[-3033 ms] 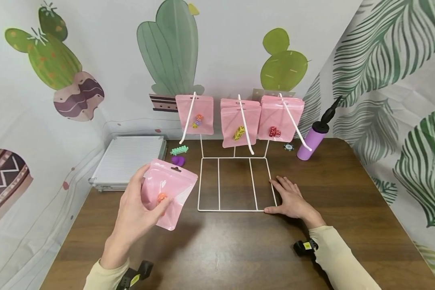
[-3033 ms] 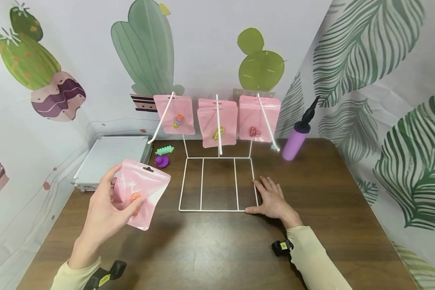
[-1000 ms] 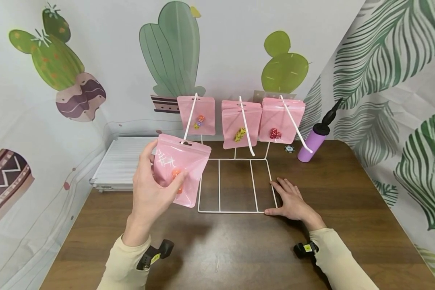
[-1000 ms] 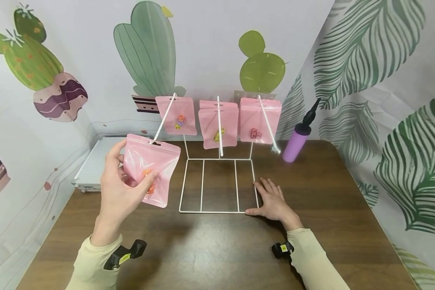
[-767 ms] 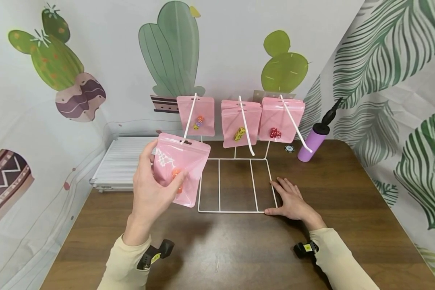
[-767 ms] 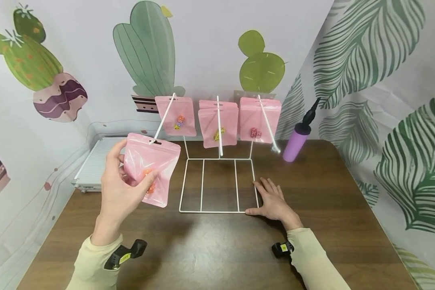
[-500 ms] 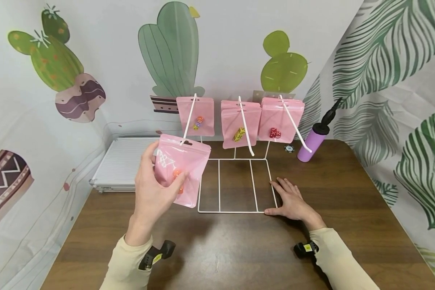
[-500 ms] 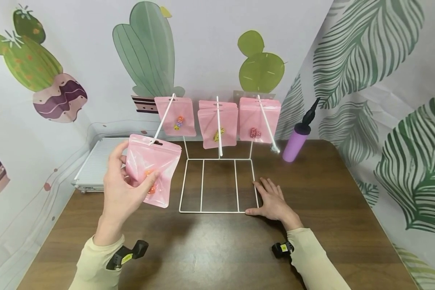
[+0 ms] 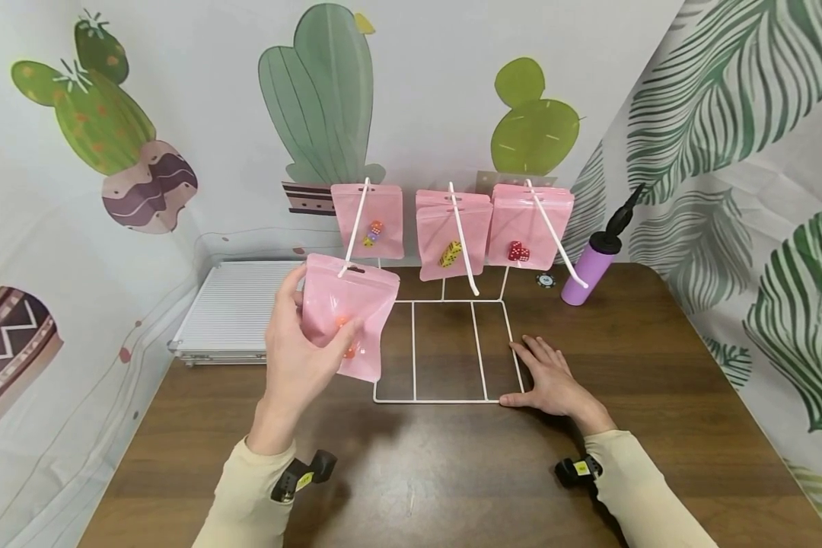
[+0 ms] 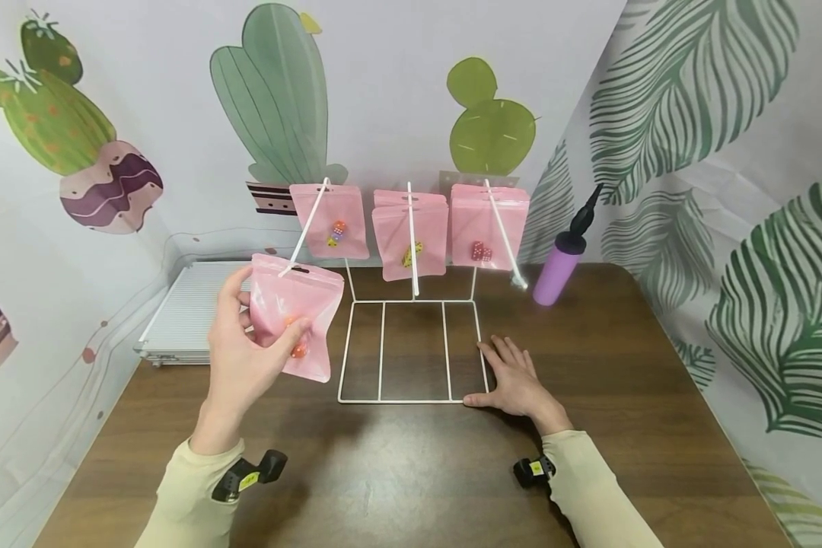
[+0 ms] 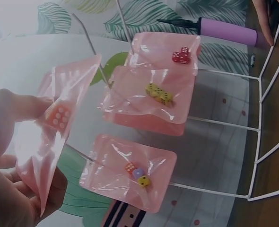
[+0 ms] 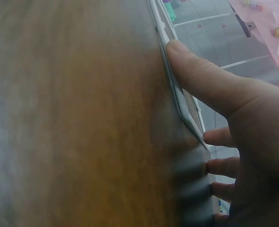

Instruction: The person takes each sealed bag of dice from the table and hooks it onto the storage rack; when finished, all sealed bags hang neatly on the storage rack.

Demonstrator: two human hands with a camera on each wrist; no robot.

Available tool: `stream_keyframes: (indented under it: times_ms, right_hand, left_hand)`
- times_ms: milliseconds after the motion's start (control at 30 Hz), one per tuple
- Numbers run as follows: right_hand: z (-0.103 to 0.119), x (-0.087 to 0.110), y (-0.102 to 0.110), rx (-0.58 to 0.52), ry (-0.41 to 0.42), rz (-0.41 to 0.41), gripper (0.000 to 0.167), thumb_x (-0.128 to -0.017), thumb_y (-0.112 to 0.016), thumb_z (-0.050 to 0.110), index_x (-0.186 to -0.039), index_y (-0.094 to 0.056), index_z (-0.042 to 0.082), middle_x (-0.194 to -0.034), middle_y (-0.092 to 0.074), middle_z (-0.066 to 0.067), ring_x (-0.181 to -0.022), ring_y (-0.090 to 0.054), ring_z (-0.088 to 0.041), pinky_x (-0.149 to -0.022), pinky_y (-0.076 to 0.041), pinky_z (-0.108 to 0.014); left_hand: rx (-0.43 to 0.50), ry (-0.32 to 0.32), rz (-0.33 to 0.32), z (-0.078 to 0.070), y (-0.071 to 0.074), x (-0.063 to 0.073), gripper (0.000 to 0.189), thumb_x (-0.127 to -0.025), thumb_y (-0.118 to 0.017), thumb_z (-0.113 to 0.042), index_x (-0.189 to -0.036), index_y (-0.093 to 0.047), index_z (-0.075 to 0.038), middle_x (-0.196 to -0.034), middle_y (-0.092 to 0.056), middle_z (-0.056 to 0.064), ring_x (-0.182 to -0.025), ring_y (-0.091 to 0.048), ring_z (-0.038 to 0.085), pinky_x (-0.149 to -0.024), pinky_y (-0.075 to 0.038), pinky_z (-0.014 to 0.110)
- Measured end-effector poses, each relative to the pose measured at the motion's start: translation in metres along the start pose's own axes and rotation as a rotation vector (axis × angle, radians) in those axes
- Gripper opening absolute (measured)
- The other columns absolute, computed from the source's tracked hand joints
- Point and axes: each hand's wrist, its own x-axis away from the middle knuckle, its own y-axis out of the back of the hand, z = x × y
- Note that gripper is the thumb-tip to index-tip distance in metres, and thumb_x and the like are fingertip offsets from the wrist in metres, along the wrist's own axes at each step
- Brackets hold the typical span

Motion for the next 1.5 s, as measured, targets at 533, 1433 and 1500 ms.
stream_keyframes:
  times_ms: [533, 1433, 1500]
  right_hand:
    - [-0.001, 0.0, -0.002, 0.008, 0.002, -0.009, 0.108, -0.067, -0.08, 0.06, -0.149, -0.036, 0.005, -0.155, -0.024, -0.029, -0.142, -0.016, -0.051, -0.111, -0.012, -0.071]
    - [0.0, 0.0, -0.001, -0.002, 0.004, -0.015, 0.108, -0.068, -0.08, 0.059, -0.149, -0.036, 0.004, -0.155, -0.024, -0.029, -0.143, -0.015, -0.05, -0.112, -0.011, -0.071]
    - [0.0, 0.0, -0.001, -0.002, 0.004, -0.013, 0.108, -0.068, -0.08, 0.059, -0.149, -0.036, 0.004, -0.155, -0.024, -0.029, -0.143, -0.015, -0.05, -0.111, -0.01, -0.071]
  left_hand:
    - [-0.149, 0.066, -0.064, 0.032, -0.057, -0.046, 0.087, -0.078, -0.077, -0.044, -0.148, -0.033, -0.018, -0.128, -0.055, 0.011, -0.111, -0.056, 0.029, -0.087, -0.048, 0.05]
    - [-0.286, 0.137, -0.115, 0.055, -0.099, -0.09, 0.09, -0.077, -0.076, -0.049, -0.147, -0.028, -0.018, -0.139, -0.048, 0.01, -0.111, -0.06, 0.04, -0.081, -0.052, 0.058]
    - [-0.285, 0.133, -0.118, 0.055, -0.099, -0.09, 0.09, -0.077, -0.076, -0.049, -0.147, -0.028, -0.017, -0.137, -0.049, 0.011, -0.112, -0.059, 0.039, -0.081, -0.052, 0.057]
